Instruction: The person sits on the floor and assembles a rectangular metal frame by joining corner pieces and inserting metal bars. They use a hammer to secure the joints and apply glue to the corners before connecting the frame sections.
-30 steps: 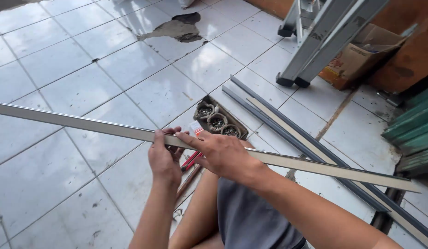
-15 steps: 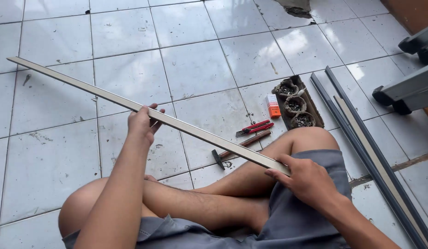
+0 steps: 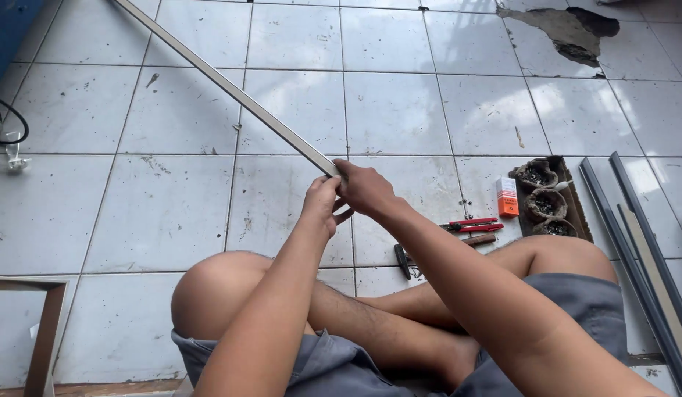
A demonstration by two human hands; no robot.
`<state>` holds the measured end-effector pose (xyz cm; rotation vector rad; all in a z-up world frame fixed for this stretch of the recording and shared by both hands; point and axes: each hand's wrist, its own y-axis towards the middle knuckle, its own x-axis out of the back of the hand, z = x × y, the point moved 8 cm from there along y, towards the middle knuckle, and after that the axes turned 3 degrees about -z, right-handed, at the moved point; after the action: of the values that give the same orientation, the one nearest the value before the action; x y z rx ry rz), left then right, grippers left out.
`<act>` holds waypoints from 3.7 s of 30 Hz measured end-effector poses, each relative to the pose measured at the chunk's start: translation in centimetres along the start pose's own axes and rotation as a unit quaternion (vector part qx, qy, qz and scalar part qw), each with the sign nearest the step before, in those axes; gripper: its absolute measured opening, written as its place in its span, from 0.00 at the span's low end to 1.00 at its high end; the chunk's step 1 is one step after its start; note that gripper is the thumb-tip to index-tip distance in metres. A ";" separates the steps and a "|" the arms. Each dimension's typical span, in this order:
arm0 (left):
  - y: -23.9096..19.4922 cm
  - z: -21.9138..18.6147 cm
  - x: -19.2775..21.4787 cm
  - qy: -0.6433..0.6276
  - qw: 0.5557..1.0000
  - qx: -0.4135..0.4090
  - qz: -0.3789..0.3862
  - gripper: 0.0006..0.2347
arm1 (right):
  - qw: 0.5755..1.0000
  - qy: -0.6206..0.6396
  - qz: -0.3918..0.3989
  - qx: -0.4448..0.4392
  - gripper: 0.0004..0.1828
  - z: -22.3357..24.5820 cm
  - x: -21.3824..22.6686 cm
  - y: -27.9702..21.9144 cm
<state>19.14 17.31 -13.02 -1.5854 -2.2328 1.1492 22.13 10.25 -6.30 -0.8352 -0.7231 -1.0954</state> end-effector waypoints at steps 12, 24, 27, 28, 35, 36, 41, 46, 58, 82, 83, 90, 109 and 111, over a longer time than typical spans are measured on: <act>8.2 2.8 2.1 0.085 0.979 -0.033 -0.181 0.27 | 0.996 0.068 -0.053 0.022 0.26 -7.2 -7.1 4.6; 5.1 2.1 0.1 0.306 0.943 -0.110 -0.073 0.24 | 0.996 0.053 -0.013 -0.070 0.18 -10.8 -0.7 0.2; 2.5 0.0 -1.2 0.402 0.886 -0.218 -0.075 0.09 | 0.989 0.092 -0.081 -0.078 0.17 -12.9 7.4 -3.3; 1.0 -0.3 -2.2 0.411 0.883 -0.221 -0.059 0.09 | 0.987 0.096 -0.092 -0.092 0.17 -14.3 9.7 -5.3; -6.8 1.5 -9.9 0.385 0.874 -0.279 0.098 0.06 | 0.875 0.137 -0.361 -0.290 0.13 -30.8 20.9 -23.2; -7.7 2.4 -10.6 0.364 0.890 -0.256 0.102 0.08 | 0.851 0.141 -0.362 -0.354 0.13 -33.3 20.9 -26.1; -12.4 9.1 -19.9 0.404 0.849 -0.226 0.254 0.08 | 0.806 0.063 -0.329 -0.488 0.12 -43.6 17.0 -35.9; -21.5 15.4 -32.0 0.456 0.726 -0.283 0.429 0.07 | 0.791 0.005 -0.323 -0.520 0.14 -49.4 13.0 -40.9; -23.9 34.6 -39.7 0.676 0.408 -0.293 0.538 0.13 | 0.792 -0.086 -0.299 -0.526 0.21 -48.8 11.4 -44.3; -11.5 3.7 -26.3 0.618 0.356 -0.684 0.152 0.12 | 0.962 -0.183 -0.100 -0.175 0.12 -30.3 24.4 -24.7; -9.4 0.8 -22.5 0.678 0.395 -0.609 0.116 0.09 | 0.948 -0.247 -0.153 -0.133 0.14 -29.8 25.3 -23.3; -10.9 -3.4 -9.4 0.648 0.699 -0.285 0.100 0.07 | 0.854 -0.157 -0.490 0.079 0.23 -19.7 22.7 -14.4; 0.5 -0.9 -9.7 0.368 0.902 -0.150 0.168 0.25 | 0.878 0.447 0.146 -0.083 0.16 -14.7 -0.2 -4.5; 0.7 -2.0 -9.6 0.632 0.717 -0.241 0.169 0.19 | 0.882 0.444 0.105 -0.120 0.14 -17.3 0.1 -2.1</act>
<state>24.79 10.12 -9.42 -2.0088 -1.2632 -0.5862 21.73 -5.17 -14.50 -0.5023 0.2763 -1.2261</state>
